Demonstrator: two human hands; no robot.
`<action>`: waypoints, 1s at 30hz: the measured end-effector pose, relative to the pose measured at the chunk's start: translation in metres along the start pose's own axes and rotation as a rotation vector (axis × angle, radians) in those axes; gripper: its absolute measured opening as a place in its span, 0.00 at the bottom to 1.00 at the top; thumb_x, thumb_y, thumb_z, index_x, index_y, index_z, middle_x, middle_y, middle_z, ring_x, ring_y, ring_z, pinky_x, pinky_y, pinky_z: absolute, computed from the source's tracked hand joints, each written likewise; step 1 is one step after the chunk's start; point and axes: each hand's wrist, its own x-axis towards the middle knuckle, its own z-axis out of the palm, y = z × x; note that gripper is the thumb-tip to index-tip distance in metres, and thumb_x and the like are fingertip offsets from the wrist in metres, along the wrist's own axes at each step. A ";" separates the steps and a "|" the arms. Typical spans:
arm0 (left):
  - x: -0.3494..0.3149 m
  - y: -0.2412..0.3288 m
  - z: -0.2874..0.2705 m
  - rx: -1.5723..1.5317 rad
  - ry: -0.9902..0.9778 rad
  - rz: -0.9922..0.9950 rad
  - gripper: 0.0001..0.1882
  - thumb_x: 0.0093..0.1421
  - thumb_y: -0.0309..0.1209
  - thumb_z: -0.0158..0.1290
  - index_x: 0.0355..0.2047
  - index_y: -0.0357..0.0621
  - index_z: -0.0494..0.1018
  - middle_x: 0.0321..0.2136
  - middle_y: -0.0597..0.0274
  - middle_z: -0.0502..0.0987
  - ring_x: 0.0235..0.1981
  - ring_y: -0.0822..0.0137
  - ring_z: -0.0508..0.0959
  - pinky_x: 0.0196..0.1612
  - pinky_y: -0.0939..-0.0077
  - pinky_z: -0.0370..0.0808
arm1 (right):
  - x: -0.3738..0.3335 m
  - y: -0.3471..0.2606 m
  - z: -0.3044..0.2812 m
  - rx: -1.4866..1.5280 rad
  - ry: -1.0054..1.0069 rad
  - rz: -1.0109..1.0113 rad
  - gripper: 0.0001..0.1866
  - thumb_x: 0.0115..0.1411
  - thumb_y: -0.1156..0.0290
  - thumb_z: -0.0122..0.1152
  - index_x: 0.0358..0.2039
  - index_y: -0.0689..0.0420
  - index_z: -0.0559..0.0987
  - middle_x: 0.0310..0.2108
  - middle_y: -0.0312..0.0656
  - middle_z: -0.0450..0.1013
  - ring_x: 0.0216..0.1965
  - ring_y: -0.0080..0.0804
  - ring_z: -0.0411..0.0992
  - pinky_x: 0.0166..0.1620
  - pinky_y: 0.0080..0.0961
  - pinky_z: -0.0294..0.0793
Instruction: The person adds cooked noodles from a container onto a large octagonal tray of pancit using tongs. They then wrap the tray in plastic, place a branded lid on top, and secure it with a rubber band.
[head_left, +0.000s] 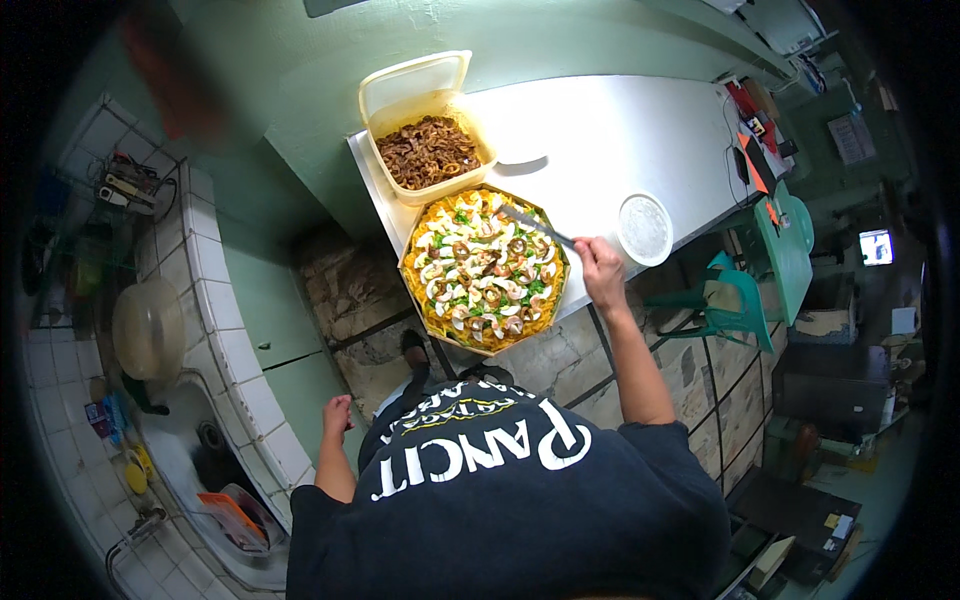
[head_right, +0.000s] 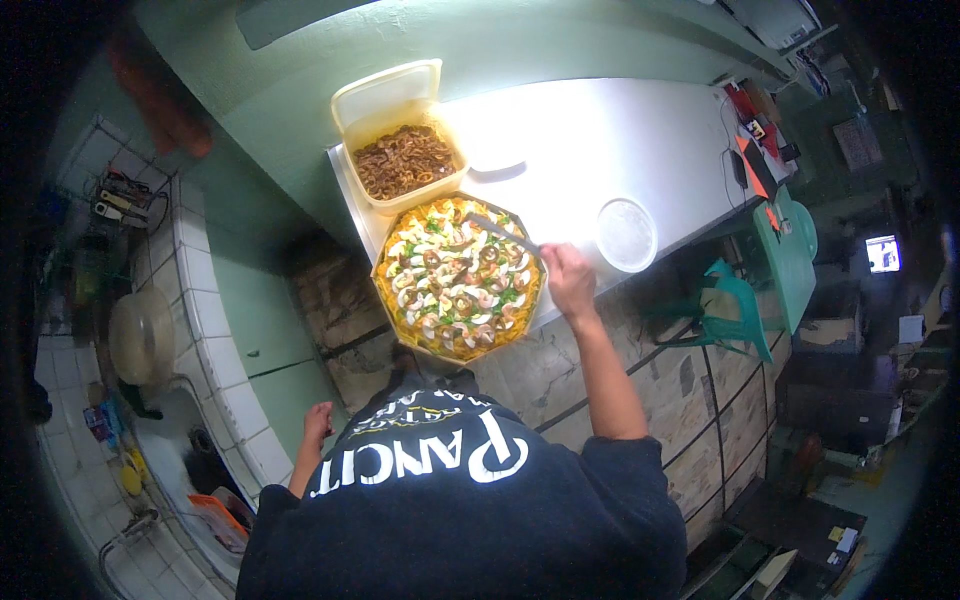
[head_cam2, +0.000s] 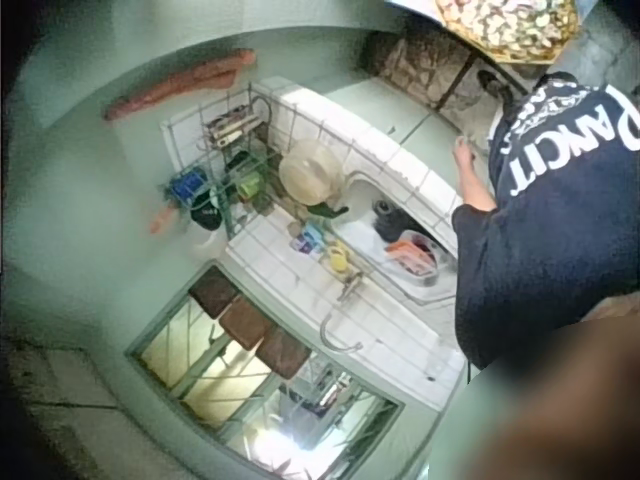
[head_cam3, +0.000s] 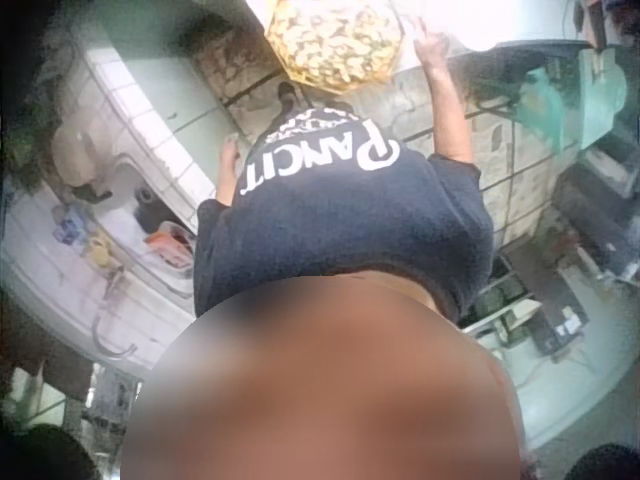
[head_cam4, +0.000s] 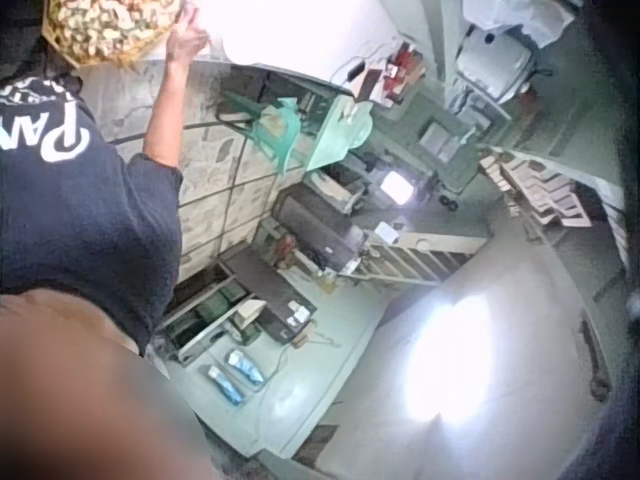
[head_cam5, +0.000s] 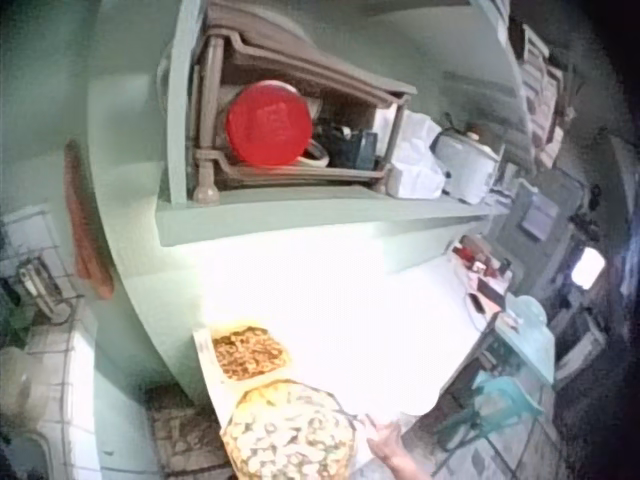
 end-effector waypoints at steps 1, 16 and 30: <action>-0.001 0.005 0.003 -0.009 -0.012 0.016 0.12 0.59 0.39 0.53 0.40 0.49 0.74 0.19 0.68 0.68 0.12 0.76 0.64 0.15 0.77 0.70 | -0.012 0.003 0.004 0.019 -0.012 -0.038 0.10 0.60 0.67 0.53 0.33 0.59 0.79 0.30 0.49 0.75 0.31 0.45 0.74 0.35 0.33 0.71; -0.036 -0.005 -0.008 0.332 -0.075 0.028 0.12 0.57 0.40 0.55 0.26 0.44 0.75 0.13 0.69 0.64 0.11 0.74 0.64 0.16 0.72 0.71 | -0.035 0.003 0.054 0.101 -0.025 -0.061 0.10 0.61 0.65 0.52 0.34 0.57 0.79 0.30 0.45 0.74 0.31 0.43 0.74 0.35 0.34 0.71; -0.024 -0.030 -0.006 0.073 0.000 0.029 0.07 0.52 0.31 0.59 0.29 0.46 0.73 0.15 0.70 0.67 0.12 0.75 0.65 0.14 0.76 0.69 | 0.041 -0.050 0.040 0.153 0.124 -0.265 0.13 0.61 0.64 0.51 0.34 0.60 0.79 0.30 0.48 0.74 0.28 0.45 0.73 0.34 0.35 0.71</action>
